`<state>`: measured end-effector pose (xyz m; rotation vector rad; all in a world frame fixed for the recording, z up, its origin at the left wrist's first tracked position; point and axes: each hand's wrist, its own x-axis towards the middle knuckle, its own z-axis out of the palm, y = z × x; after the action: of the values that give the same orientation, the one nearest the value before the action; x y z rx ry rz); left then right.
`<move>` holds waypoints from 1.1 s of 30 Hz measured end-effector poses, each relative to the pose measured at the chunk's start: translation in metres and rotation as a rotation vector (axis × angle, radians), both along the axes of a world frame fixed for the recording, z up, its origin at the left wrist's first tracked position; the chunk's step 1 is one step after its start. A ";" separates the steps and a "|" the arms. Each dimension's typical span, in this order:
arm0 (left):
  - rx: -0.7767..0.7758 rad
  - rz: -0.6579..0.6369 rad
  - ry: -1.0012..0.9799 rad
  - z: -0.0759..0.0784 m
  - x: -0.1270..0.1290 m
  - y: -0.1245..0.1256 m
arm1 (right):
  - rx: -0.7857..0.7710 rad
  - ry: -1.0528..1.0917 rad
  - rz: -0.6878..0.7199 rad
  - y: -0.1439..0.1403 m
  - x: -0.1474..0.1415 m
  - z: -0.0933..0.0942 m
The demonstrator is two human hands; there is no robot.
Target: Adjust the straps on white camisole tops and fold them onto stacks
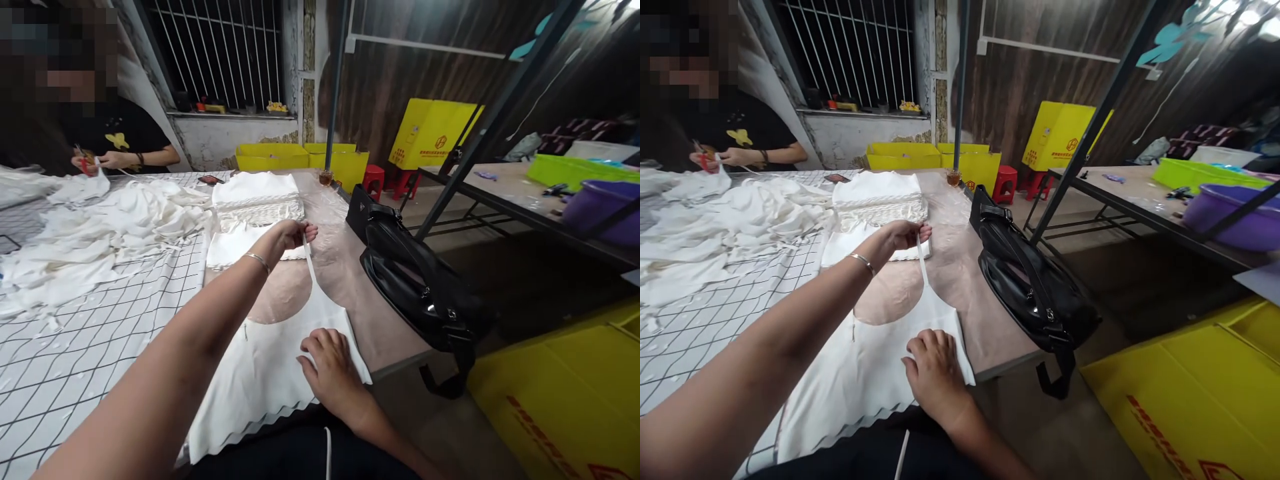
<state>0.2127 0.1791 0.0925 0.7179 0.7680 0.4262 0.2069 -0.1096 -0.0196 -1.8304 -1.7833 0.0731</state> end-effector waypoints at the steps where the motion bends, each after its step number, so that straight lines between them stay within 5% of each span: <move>1: 0.012 0.012 -0.014 0.009 0.000 0.005 | -0.005 0.001 0.003 0.000 0.000 0.000; 4: 0.208 -0.009 -0.040 0.036 -0.005 0.010 | -0.019 -0.007 0.001 -0.001 -0.002 -0.001; 7: 0.580 -0.035 -0.112 0.055 -0.016 -0.004 | -0.019 0.064 0.020 0.001 0.003 -0.002; 11: 1.161 -0.118 -0.049 0.060 -0.036 -0.050 | -0.053 0.683 0.075 0.015 0.035 0.017; 15: 1.545 -0.276 0.118 0.047 -0.052 -0.095 | 0.034 1.162 -0.003 0.033 0.077 0.068; 19: 1.657 -0.333 0.103 0.031 -0.055 -0.112 | -0.008 1.229 0.079 0.044 0.092 0.110; 23: 1.726 -0.358 0.073 0.026 -0.052 -0.112 | -0.159 1.154 0.116 0.050 0.087 0.124; 27: 1.684 -0.292 0.284 0.015 -0.063 -0.119 | -0.247 1.143 0.079 0.054 0.086 0.119; 30: 1.523 -0.276 0.637 -0.014 -0.084 -0.138 | -0.222 1.214 -0.007 0.056 0.092 0.107; 33: 1.416 -0.412 0.886 -0.051 -0.104 -0.166 | -0.174 1.299 -0.117 0.060 0.098 0.091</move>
<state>0.1086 0.0132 0.0420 2.4528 1.0404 0.1998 0.3048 -0.0496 0.0719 -1.3698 -0.7371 1.1088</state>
